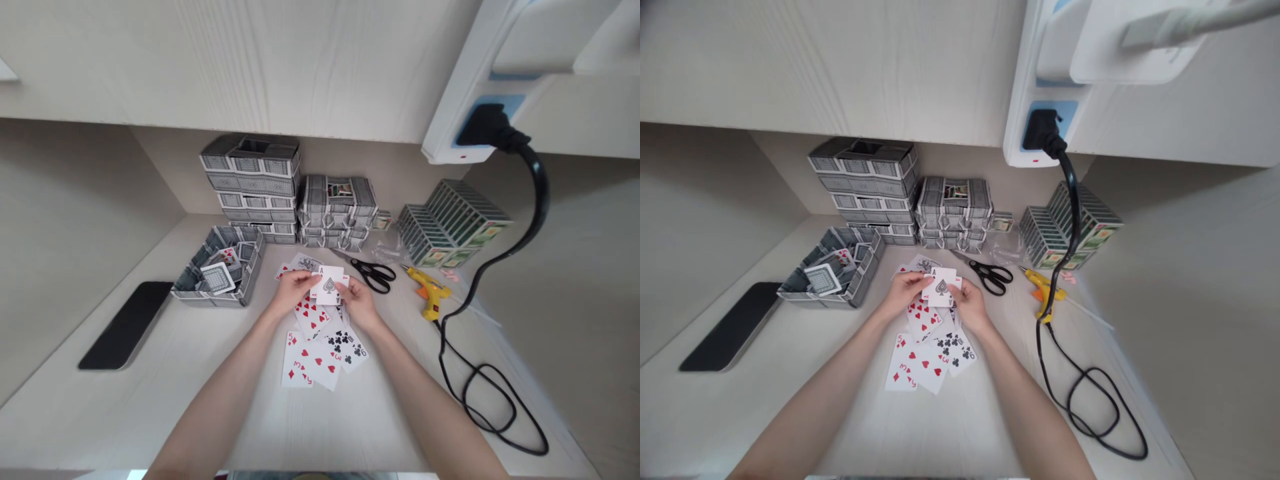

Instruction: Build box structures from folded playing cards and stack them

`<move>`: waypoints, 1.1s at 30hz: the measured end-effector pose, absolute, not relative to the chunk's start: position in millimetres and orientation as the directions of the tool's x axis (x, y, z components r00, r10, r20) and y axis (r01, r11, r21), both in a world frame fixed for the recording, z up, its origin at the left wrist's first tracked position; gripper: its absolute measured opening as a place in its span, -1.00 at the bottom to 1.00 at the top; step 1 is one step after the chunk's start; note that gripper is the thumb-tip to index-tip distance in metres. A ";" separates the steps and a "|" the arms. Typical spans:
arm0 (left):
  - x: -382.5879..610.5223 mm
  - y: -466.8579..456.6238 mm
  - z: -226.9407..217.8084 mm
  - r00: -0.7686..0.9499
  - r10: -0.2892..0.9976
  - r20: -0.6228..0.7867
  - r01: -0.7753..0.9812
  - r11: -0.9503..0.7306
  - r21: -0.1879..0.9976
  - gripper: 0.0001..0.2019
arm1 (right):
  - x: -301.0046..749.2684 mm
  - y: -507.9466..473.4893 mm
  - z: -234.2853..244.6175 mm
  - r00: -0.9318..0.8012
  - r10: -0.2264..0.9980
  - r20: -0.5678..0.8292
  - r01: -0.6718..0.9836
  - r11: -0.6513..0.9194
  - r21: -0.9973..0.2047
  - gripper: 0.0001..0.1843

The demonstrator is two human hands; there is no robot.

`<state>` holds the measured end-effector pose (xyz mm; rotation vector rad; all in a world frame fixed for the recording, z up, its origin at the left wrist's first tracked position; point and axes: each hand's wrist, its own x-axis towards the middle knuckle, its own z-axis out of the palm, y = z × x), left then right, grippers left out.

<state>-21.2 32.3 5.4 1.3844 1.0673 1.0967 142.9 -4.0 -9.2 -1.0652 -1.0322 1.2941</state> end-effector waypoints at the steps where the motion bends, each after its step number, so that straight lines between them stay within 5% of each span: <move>1: -21.2 32.4 5.2 0.191 0.979 0.073 0.044 -0.083 0.996 -0.73 | 142.9 -3.9 -9.3 0.025 1.000 -0.008 -0.205 -0.002 -0.979 -0.64; 10: -24.4 31.0 7.6 0.231 0.973 -0.007 0.008 0.005 1.000 -0.70 | 142.6 -3.0 -10.5 0.051 0.999 -0.009 -0.201 0.001 -0.980 -0.67; 16: -32.5 29.1 19.1 0.463 0.886 -0.025 -0.147 0.104 0.984 -0.74 | 143.6 -2.1 -9.1 0.056 0.997 -0.051 -0.275 -0.033 -0.961 -0.64; 33: -20.1 28.6 11.2 0.332 0.942 0.041 0.235 -0.124 0.964 -0.70 | 144.1 1.3 -18.3 0.148 0.989 0.030 -0.153 0.053 -0.987 -0.72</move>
